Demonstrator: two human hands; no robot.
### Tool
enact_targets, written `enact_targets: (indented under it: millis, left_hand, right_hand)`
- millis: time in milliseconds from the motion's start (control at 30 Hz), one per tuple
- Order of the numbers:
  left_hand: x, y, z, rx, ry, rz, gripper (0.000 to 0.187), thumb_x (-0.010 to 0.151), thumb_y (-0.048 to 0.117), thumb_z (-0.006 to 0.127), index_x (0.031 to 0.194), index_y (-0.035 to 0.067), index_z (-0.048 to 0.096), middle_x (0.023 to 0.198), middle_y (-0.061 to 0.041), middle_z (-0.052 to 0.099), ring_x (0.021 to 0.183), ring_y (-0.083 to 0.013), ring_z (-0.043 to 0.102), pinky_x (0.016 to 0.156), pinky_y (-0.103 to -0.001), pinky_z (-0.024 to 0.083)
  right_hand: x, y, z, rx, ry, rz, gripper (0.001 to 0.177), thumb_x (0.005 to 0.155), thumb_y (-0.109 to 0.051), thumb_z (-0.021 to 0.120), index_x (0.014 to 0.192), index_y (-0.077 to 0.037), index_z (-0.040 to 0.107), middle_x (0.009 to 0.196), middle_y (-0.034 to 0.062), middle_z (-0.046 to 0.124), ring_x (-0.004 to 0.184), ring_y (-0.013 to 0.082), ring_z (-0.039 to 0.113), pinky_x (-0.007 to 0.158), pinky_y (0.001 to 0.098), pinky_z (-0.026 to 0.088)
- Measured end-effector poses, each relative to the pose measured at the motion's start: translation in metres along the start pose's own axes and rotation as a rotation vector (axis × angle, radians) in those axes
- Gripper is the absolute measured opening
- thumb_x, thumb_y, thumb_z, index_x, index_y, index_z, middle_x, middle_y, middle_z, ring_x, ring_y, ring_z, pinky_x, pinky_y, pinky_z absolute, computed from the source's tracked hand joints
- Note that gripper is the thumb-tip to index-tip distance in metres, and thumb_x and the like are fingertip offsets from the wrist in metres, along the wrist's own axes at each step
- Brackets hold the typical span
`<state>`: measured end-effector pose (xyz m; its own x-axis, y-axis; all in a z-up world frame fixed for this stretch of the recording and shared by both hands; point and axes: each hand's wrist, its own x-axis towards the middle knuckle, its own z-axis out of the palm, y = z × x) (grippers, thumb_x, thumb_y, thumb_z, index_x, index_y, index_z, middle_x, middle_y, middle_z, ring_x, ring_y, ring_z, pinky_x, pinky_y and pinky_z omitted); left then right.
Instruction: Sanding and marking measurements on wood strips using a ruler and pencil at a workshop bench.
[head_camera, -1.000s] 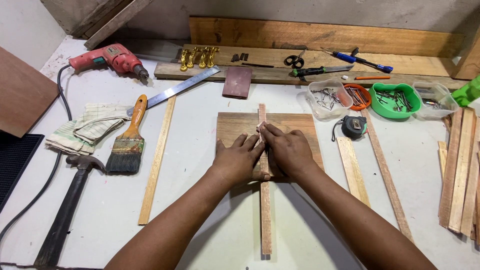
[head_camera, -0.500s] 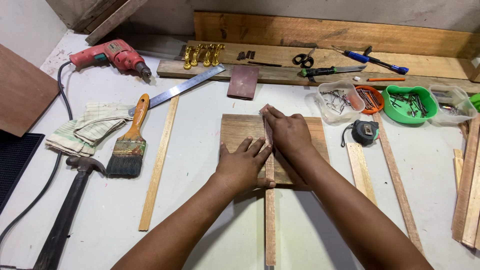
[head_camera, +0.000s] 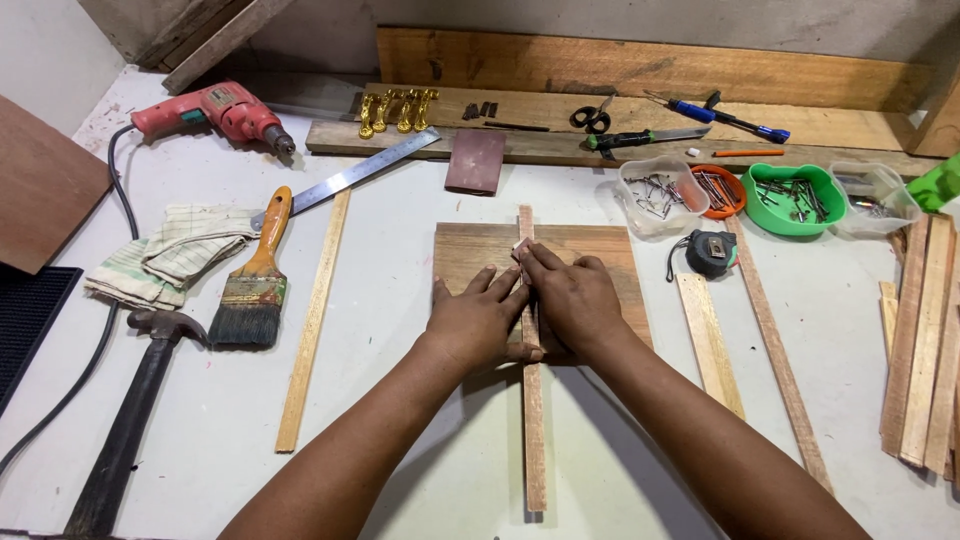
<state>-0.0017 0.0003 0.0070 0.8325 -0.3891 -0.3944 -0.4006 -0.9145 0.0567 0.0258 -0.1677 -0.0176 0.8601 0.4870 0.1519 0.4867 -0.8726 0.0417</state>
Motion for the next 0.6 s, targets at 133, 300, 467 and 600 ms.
enact_targets:
  millis: [133, 300, 467, 600]
  left_hand:
    - [0.004, -0.001, 0.006, -0.002, -0.001, 0.000, 0.104, 0.083, 0.082, 0.053, 0.164, 0.029, 0.014, 0.172, 0.001, 0.010, 0.158, -0.0253, 0.010, 0.114, -0.080, 0.019]
    - [0.004, -0.002, 0.008, -0.020, 0.028, 0.020, 0.103, 0.084, 0.082, 0.051, 0.164, 0.029, 0.014, 0.172, 0.001, 0.009, 0.157, -0.0256, 0.009, 0.112, -0.082, 0.018]
    - [0.004, -0.001, 0.006, -0.025, 0.009, 0.008, 0.103, 0.083, 0.081, 0.053, 0.163, 0.030, 0.013, 0.172, 0.001, 0.008, 0.157, -0.0255, 0.009, 0.113, -0.080, 0.017]
    - [0.004, -0.001, 0.004, -0.031, 0.003, -0.002, 0.105, 0.082, 0.081, 0.055, 0.164, 0.029, 0.015, 0.172, 0.002, 0.010, 0.158, -0.0253, 0.009, 0.115, -0.079, 0.017]
  right_hand:
    - [0.032, 0.019, 0.026, 0.061, 0.127, -0.013, 0.058, 0.088, -0.016, 0.064, 0.145, -0.012, 0.058, 0.150, 0.0044, 0.059, 0.091, 0.0182, 0.076, 0.086, 0.0372, 0.051]
    - [0.070, 0.035, 0.049, 0.013, 0.170, 0.063, 0.046, 0.097, -0.015, 0.056, 0.141, -0.019, 0.064, 0.144, 0.0007, 0.064, 0.092, 0.0201, 0.076, 0.079, 0.0397, 0.053]
    - [0.069, 0.036, 0.054, 0.025, 0.222, 0.082, 0.043, 0.096, -0.014, 0.059, 0.137, -0.021, 0.067, 0.142, -0.0003, 0.066, 0.094, 0.0189, 0.076, 0.083, 0.0405, 0.052]
    - [0.027, 0.016, 0.020, 0.044, 0.080, 0.013, 0.064, 0.082, -0.016, 0.065, 0.146, -0.016, 0.058, 0.150, 0.0033, 0.059, 0.088, 0.0206, 0.075, 0.086, 0.0385, 0.051]
